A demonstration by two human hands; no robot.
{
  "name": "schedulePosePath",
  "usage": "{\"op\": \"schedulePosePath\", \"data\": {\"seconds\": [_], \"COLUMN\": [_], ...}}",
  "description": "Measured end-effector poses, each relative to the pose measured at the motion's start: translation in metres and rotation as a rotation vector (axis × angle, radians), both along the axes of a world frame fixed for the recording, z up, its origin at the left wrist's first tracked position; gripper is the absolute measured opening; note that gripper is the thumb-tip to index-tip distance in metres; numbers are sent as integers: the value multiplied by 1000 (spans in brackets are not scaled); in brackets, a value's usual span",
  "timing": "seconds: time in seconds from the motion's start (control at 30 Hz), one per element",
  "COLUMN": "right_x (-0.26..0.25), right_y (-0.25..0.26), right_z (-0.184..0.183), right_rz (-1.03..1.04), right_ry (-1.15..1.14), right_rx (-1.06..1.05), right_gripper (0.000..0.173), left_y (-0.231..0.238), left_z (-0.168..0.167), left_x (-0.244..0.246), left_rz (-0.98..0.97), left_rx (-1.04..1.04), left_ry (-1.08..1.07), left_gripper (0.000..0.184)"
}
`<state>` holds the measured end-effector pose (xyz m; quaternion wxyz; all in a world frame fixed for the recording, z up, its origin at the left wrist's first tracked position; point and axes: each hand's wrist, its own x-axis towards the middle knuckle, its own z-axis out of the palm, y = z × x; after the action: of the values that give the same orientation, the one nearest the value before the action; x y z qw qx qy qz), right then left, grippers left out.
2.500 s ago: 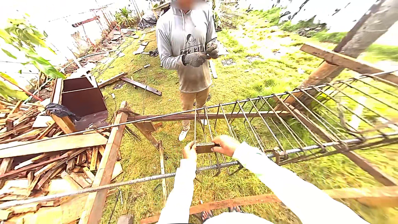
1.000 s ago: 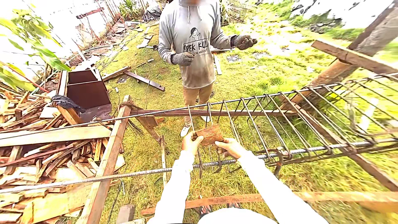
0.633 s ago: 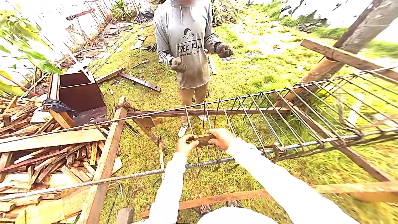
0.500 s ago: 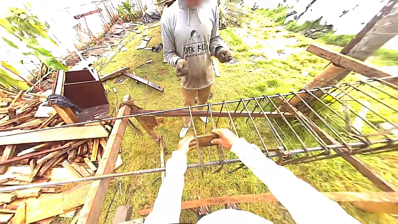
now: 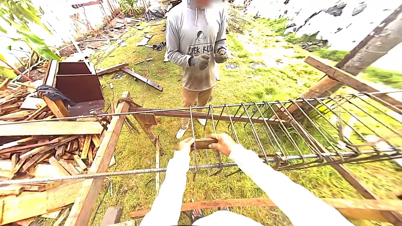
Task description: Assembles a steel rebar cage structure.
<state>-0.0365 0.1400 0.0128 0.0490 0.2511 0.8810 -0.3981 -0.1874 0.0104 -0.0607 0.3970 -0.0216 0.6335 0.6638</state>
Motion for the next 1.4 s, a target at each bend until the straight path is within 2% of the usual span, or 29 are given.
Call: {"op": "schedulePosePath", "data": {"seconds": [0.07, 0.2, 0.33, 0.6, 0.7, 0.8, 0.9, 1.0, 1.2, 1.4], "right_x": [4, 4, 5, 4, 4, 5, 8, 10, 5, -3], "right_y": [3, 8, 6, 9, 8, 11, 16, 17, 18, 22], "right_z": [-7, -14, -20, -18, -15, -15, -15, -4, 11, 8], "right_rz": [-3, -11, -17, 28, 32, 26, 47, 97, 146, 234], "right_ry": [48, 65, 6, 8, 6, 33, 51, 19, -79, -150], "right_rx": [17, -8, -41, 2, -4, 16, 52, 48, 74, 198], "right_gripper": [24, 23, 28, 24, 25, 23, 23, 24, 24, 24], "left_y": [5, 8, 8, 16, 4, -33, -78, -104, -109, -104], "left_z": [-8, 0, 4, 7, 14, 29, 29, 21, -12, -23], "left_x": [13, 28, 27, 36, 40, 52, 80, 115, 140, 130], "left_rz": [65, 180, 183, 243, 198, 40, -29, -61, -57, -50], "left_rx": [19, 22, 24, -58, -145, -236, -321, -411, -457, -487], "left_ry": [18, 27, 1, 91, 245, 485, 670, 771, 927, 1066], "left_gripper": [23, 26, 26, 24, 25, 26, 26, 27, 36, 30]}}
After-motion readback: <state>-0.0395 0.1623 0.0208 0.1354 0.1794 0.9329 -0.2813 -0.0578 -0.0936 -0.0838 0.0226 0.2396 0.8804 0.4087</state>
